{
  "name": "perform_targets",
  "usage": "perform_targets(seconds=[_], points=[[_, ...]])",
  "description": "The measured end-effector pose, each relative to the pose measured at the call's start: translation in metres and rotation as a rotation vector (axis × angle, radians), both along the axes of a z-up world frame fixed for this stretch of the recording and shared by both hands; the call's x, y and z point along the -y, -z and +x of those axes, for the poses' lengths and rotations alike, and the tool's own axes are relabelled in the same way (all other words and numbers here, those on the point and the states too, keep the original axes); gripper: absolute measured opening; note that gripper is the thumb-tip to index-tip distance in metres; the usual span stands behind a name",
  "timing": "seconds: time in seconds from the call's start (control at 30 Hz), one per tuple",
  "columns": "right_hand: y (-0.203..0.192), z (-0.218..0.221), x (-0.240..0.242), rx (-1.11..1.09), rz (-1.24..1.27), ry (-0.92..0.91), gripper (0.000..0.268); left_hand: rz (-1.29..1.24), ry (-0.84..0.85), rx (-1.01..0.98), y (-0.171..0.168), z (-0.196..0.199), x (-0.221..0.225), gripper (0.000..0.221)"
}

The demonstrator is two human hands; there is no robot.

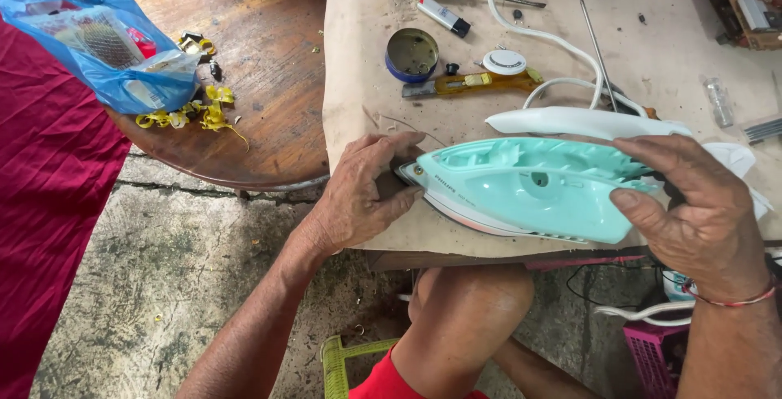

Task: The person repairs a disassembled electric iron, working on its internal wiring and terminal connections by hand, then fits the teal plastic housing back onto the iron base and tightens screws with a screwdriver.

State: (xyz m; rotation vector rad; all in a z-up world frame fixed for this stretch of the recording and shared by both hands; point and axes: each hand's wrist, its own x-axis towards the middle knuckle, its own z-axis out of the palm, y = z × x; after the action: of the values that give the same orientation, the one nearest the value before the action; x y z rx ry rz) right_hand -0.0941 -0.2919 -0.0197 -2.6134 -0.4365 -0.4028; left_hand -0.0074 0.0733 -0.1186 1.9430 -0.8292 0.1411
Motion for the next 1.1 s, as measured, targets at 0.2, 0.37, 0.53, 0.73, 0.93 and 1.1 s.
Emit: perform_targets(seconds=[0.2, 0.37, 0.53, 0.73, 0.93, 1.1], points=[[-0.003, 0.004, -0.014, -0.043, -0.04, -0.051, 0.051, -0.015, 0.018, 0.09, 0.002, 0.002, 0.002, 0.058], [-0.004, 0.008, -0.018, -0.064, -0.069, -0.074, 0.055, -0.015, 0.027, 0.093, -0.004, 0.002, 0.002, 0.041], [-0.015, 0.009, -0.025, -0.109, -0.099, -0.131, 0.056, 0.067, 0.102, 0.043, -0.014, 0.004, 0.001, 0.039], [0.013, 0.007, -0.019, -0.133, -0.038, -0.21, 0.064, 0.268, 0.148, 0.03, -0.052, 0.004, 0.016, 0.069], [0.013, -0.002, -0.015, -0.157, 0.034, -0.179, 0.07, 0.364, 0.226, -0.103, -0.065, 0.002, 0.053, 0.085], [0.01, -0.024, -0.01, -0.209, 0.2, -0.112, 0.067, 0.348, 0.154, -0.15, -0.06, 0.002, 0.053, 0.066]])
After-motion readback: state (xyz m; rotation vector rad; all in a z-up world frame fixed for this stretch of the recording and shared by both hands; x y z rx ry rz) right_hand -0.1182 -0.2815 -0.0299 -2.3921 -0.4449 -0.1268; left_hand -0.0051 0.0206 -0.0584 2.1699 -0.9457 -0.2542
